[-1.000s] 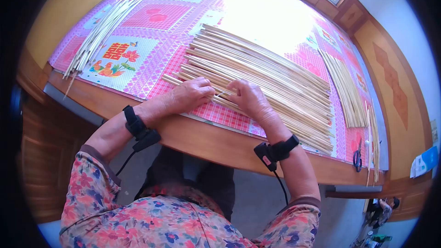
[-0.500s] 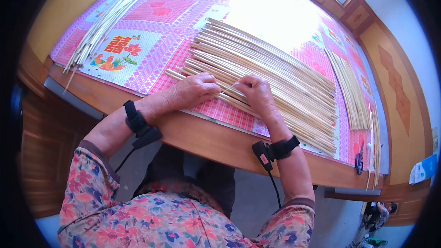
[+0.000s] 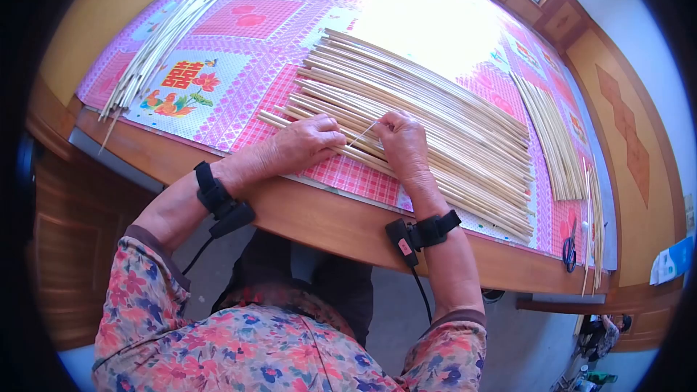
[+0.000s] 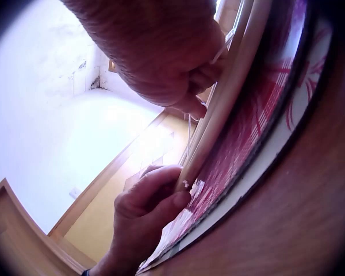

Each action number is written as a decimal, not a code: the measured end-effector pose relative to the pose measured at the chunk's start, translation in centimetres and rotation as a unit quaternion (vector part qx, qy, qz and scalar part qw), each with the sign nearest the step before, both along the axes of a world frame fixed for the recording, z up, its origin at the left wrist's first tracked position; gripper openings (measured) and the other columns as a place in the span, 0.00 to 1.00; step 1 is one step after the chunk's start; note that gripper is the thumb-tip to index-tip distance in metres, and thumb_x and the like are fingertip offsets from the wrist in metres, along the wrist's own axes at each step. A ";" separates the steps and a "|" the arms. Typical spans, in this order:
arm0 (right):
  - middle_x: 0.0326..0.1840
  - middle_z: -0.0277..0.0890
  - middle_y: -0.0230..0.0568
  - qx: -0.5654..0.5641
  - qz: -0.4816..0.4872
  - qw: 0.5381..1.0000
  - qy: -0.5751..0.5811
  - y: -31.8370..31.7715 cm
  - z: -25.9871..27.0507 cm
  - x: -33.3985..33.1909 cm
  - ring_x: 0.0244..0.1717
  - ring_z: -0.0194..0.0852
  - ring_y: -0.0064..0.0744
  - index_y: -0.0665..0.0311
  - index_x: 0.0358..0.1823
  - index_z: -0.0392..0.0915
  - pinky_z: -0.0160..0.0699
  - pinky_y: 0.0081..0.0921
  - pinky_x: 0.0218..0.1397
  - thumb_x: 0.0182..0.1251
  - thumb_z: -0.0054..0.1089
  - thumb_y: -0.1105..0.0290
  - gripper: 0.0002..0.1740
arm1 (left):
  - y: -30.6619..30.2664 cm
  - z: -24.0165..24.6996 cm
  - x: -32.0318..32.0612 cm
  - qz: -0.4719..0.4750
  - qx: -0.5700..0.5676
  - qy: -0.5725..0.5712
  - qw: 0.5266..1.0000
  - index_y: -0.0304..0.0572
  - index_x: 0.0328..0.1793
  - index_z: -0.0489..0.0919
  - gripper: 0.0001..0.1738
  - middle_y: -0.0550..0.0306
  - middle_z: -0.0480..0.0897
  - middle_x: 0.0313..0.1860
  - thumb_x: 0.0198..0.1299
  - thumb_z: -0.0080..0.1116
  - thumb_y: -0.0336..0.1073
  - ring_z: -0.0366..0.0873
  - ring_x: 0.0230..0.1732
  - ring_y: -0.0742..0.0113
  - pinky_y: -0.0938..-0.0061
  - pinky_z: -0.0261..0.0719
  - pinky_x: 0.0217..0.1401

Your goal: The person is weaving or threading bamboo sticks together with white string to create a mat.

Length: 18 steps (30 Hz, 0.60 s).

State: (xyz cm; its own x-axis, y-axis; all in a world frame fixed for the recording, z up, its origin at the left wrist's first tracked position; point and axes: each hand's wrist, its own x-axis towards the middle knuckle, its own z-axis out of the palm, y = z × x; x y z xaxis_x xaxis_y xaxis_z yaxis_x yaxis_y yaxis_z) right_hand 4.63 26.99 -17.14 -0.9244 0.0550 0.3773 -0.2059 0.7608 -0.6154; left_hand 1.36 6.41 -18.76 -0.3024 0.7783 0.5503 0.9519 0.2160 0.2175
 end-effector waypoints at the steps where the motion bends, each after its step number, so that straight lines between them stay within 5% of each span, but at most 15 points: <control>1: 0.21 0.73 0.38 0.000 0.000 1.000 0.000 0.0 -0.1 0.0 0.21 0.66 0.22 0.68 0.28 0.78 0.67 0.22 0.28 0.52 0.60 0.70 0.07 | 0.0 -0.1 0.0 0.000 0.000 0.000 1.000 0.38 0.38 0.74 0.09 0.51 0.72 0.34 0.50 0.57 0.31 0.72 0.40 0.55 0.67 0.73 0.42; 3: 0.24 0.74 0.45 -0.005 -0.010 0.998 -0.055 0.0 0.1 0.0 0.26 0.73 0.38 0.63 0.30 0.79 0.71 0.31 0.33 0.51 0.59 0.68 0.07 | -0.2 -0.2 0.0 -0.008 -0.022 -0.017 1.000 0.38 0.38 0.74 0.10 0.51 0.72 0.35 0.49 0.58 0.31 0.72 0.40 0.54 0.66 0.73 0.43; 4: 0.24 0.74 0.45 -0.005 -0.010 0.998 -0.054 0.2 0.4 0.1 0.26 0.73 0.38 0.63 0.30 0.79 0.71 0.31 0.33 0.51 0.59 0.68 0.07 | -0.2 -0.3 0.2 -0.008 -0.022 -0.016 1.000 0.38 0.38 0.74 0.10 0.51 0.72 0.35 0.49 0.58 0.31 0.72 0.40 0.54 0.66 0.73 0.43; 6: 0.19 0.71 0.36 0.005 -0.012 0.993 -0.117 0.7 1.9 0.9 0.20 0.68 0.27 0.62 0.35 0.80 0.69 0.26 0.27 0.53 0.58 0.69 0.09 | -0.2 -0.3 0.9 0.011 0.011 0.001 1.000 0.38 0.32 0.74 0.06 0.52 0.73 0.34 0.49 0.53 0.31 0.71 0.42 0.57 0.65 0.71 0.46; 10: 0.16 0.63 0.25 -0.064 0.001 0.995 -0.080 4.1 2.8 2.0 0.15 0.58 0.15 0.61 0.41 0.79 0.62 0.17 0.19 0.56 0.56 0.70 0.11 | -0.8 0.8 2.1 0.061 -0.028 0.091 0.994 0.39 0.38 0.75 0.10 0.53 0.73 0.36 0.49 0.57 0.32 0.71 0.43 0.59 0.66 0.70 0.47; 12: 0.16 0.55 0.19 -0.297 -0.040 0.950 -0.090 4.6 3.8 3.5 0.16 0.50 0.08 0.65 0.46 0.74 0.52 0.11 0.16 0.62 0.52 0.69 0.13 | -0.8 1.2 2.1 0.051 -0.035 0.083 0.995 0.39 0.38 0.75 0.09 0.53 0.73 0.36 0.50 0.57 0.31 0.71 0.43 0.58 0.66 0.70 0.47; 16: 0.16 0.56 0.20 -0.323 -0.064 0.943 -0.054 5.8 2.8 5.4 0.14 0.50 0.09 0.67 0.45 0.72 0.52 0.11 0.14 0.64 0.47 0.69 0.11 | -0.6 1.2 0.9 0.080 -0.002 -0.029 0.996 0.39 0.36 0.75 0.07 0.54 0.73 0.35 0.51 0.55 0.30 0.71 0.42 0.58 0.67 0.71 0.46; 18: 0.15 0.56 0.21 -0.318 -0.059 0.944 -0.067 5.7 2.3 6.7 0.14 0.50 0.09 0.66 0.44 0.72 0.52 0.11 0.15 0.65 0.47 0.69 0.11 | -0.5 1.0 0.1 0.091 -0.021 0.001 0.996 0.39 0.35 0.74 0.06 0.54 0.73 0.34 0.51 0.54 0.30 0.71 0.42 0.58 0.68 0.71 0.46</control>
